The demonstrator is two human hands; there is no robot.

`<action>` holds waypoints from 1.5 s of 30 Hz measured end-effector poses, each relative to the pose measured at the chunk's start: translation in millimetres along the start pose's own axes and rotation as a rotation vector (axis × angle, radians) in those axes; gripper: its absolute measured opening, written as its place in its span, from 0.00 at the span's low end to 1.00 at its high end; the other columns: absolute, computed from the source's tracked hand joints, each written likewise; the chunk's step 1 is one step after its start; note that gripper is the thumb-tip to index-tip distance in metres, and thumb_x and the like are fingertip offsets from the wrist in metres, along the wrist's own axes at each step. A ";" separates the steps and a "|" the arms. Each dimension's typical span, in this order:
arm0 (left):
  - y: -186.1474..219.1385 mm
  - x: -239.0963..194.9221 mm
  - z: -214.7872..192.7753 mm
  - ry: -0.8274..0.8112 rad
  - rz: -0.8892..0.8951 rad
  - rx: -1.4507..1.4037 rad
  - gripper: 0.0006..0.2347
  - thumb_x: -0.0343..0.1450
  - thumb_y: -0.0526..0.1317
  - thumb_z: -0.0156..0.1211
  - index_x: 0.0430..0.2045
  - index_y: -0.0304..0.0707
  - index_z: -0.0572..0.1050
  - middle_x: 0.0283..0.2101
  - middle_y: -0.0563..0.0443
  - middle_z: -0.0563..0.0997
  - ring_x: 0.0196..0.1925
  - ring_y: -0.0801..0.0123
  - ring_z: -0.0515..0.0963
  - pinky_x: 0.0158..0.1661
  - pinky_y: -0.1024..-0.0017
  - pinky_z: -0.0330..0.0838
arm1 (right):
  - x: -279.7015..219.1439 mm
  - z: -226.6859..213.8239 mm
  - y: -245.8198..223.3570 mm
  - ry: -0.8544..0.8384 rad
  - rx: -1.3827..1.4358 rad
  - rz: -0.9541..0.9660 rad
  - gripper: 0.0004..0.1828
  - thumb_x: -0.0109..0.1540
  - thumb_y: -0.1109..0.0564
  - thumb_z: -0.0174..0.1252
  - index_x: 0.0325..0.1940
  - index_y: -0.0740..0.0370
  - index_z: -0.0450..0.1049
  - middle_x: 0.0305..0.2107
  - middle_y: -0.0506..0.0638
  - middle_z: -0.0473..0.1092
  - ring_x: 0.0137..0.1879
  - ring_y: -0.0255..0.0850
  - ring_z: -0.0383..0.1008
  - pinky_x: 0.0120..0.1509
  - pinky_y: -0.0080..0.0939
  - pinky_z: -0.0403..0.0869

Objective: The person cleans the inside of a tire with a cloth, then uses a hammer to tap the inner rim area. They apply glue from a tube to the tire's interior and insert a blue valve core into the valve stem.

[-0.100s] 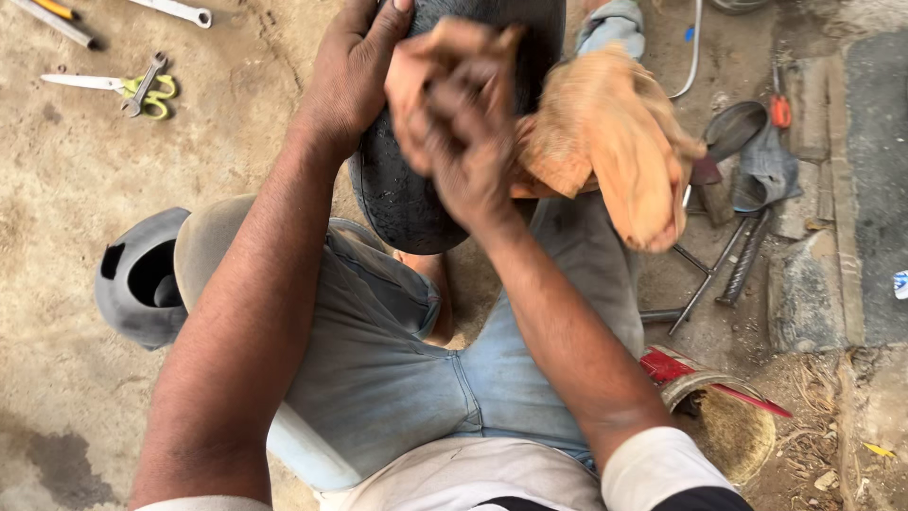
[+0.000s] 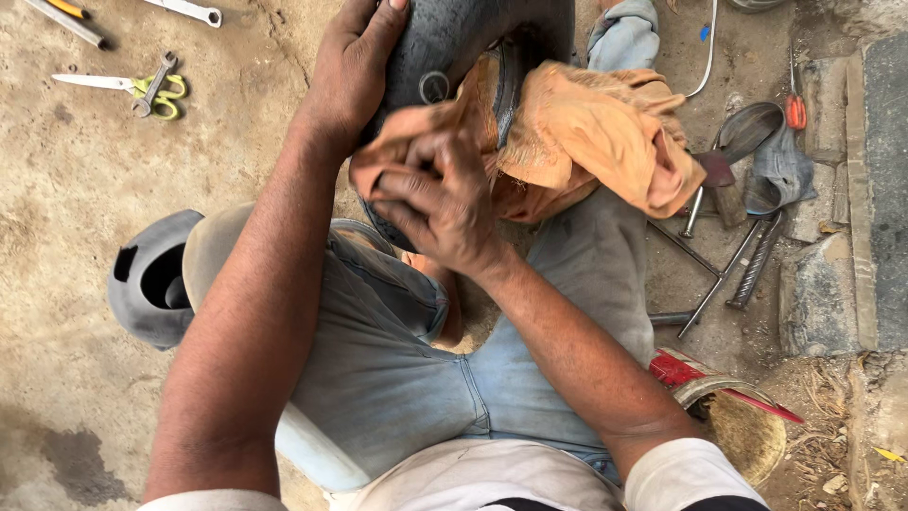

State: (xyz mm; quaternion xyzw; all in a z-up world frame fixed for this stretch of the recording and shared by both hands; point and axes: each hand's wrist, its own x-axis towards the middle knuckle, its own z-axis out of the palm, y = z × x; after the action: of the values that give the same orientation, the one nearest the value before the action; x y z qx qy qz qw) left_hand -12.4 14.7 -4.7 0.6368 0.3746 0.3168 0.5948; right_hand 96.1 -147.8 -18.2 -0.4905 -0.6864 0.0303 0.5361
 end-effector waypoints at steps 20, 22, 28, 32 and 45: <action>7.4 2.8 12.2 0.082 0.135 0.162 0.24 0.81 0.57 0.51 0.67 0.41 0.69 0.61 0.37 0.83 0.64 0.58 0.81 0.63 0.65 0.74 | 8.9 10.4 24.8 0.159 0.047 0.220 0.17 0.74 0.53 0.55 0.61 0.65 0.64 0.52 0.56 0.69 0.59 0.48 0.75 0.64 0.52 0.75; 10.2 0.5 19.5 0.079 0.120 0.179 0.25 0.80 0.57 0.52 0.67 0.41 0.68 0.61 0.37 0.81 0.63 0.58 0.82 0.62 0.65 0.75 | 37.4 13.0 61.6 0.421 0.072 0.459 0.15 0.74 0.50 0.56 0.55 0.64 0.65 0.47 0.53 0.73 0.52 0.42 0.78 0.57 0.42 0.76; 12.0 -3.3 18.6 0.082 0.100 0.198 0.26 0.80 0.57 0.49 0.69 0.41 0.66 0.63 0.37 0.80 0.64 0.56 0.82 0.63 0.62 0.78 | 7.2 27.7 69.9 0.372 0.142 0.716 0.16 0.79 0.53 0.39 0.61 0.67 0.64 0.52 0.55 0.71 0.61 0.42 0.74 0.63 0.41 0.73; 13.1 -7.2 19.6 0.094 0.138 0.268 0.26 0.82 0.57 0.48 0.70 0.39 0.65 0.65 0.34 0.78 0.68 0.52 0.79 0.66 0.60 0.74 | -17.4 25.1 39.7 0.277 0.163 0.577 0.15 0.79 0.52 0.42 0.62 0.68 0.61 0.50 0.59 0.69 0.60 0.47 0.73 0.66 0.48 0.71; 17.0 -4.9 20.2 0.109 0.068 0.430 0.28 0.80 0.60 0.44 0.70 0.43 0.64 0.66 0.33 0.75 0.69 0.48 0.75 0.67 0.57 0.69 | -5.9 11.3 35.8 0.244 0.085 0.415 0.15 0.75 0.49 0.51 0.53 0.65 0.62 0.41 0.54 0.71 0.48 0.42 0.79 0.53 0.44 0.78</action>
State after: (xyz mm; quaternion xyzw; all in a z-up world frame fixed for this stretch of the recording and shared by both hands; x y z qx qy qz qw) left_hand 3.9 -0.2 10.5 0.7432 0.4434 0.2837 0.4130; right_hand 110.0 -127.9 -47.5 -0.5982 -0.4992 0.1091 0.6173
